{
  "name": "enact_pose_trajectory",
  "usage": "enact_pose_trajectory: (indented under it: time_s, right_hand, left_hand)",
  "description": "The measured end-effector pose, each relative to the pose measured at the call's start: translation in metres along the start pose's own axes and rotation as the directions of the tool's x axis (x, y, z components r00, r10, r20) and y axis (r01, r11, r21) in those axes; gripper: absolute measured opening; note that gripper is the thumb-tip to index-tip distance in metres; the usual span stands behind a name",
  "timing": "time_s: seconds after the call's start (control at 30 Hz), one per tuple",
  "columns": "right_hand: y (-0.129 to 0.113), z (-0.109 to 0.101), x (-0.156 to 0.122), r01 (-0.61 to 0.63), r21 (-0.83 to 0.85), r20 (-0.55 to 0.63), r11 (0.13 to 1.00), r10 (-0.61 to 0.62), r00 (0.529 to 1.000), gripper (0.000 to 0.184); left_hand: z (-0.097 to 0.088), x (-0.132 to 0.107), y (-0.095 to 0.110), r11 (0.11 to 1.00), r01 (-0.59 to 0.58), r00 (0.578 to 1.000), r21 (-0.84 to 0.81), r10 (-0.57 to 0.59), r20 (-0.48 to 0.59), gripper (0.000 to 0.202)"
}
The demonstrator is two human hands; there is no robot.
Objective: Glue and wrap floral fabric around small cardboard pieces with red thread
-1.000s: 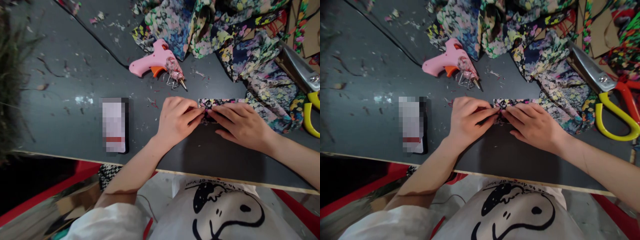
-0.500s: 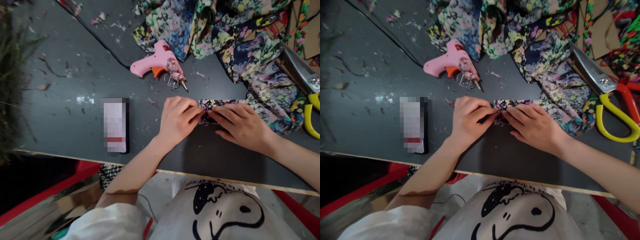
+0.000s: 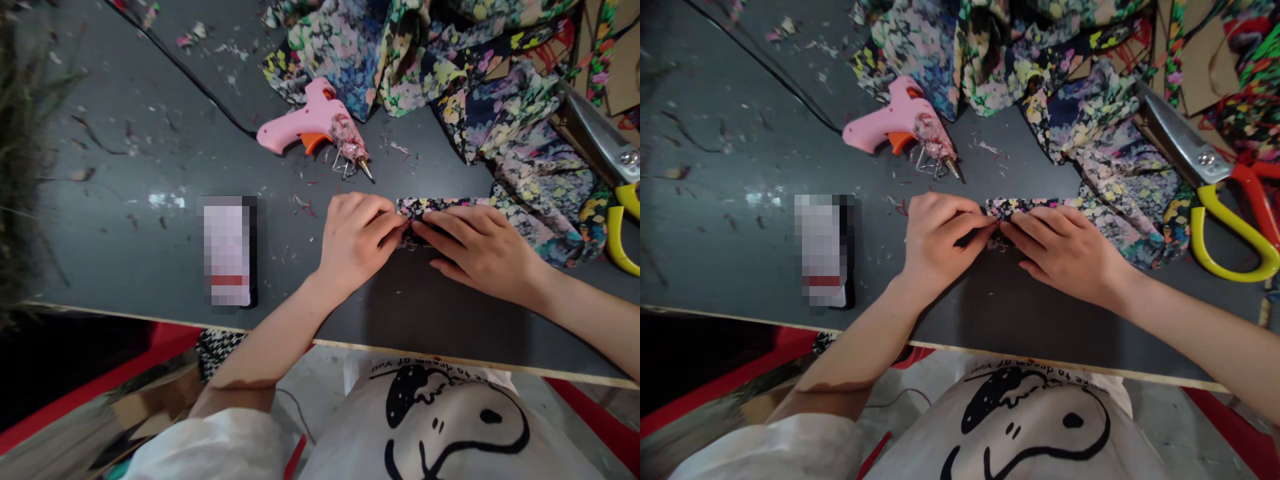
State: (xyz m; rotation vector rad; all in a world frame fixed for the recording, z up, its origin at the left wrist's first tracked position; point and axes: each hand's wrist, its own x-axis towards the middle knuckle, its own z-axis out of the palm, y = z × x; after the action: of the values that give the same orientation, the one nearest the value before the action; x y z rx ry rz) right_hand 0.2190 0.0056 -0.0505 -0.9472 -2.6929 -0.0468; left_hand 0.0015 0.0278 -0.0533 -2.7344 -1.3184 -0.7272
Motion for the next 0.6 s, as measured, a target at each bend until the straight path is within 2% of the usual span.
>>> enact_pose_trajectory:
  time_s: [0.23,0.6]
  right_hand:
    - [-0.0006,-0.0012,-0.0013,-0.008,0.007,0.052,1.000,0.008,0.999,0.049]
    - [-0.0016,-0.0001,-0.0013,-0.021,-0.012,0.037,1.000,0.021,0.999,0.044]
  left_hand:
    - [-0.0005,-0.0014,0.0007,0.998,0.056,0.997,-0.026,-0.054,0.055,0.007]
    - [-0.0014,-0.0020,0.0007,0.999,0.014,0.999,-0.031,-0.012,0.041,0.022]
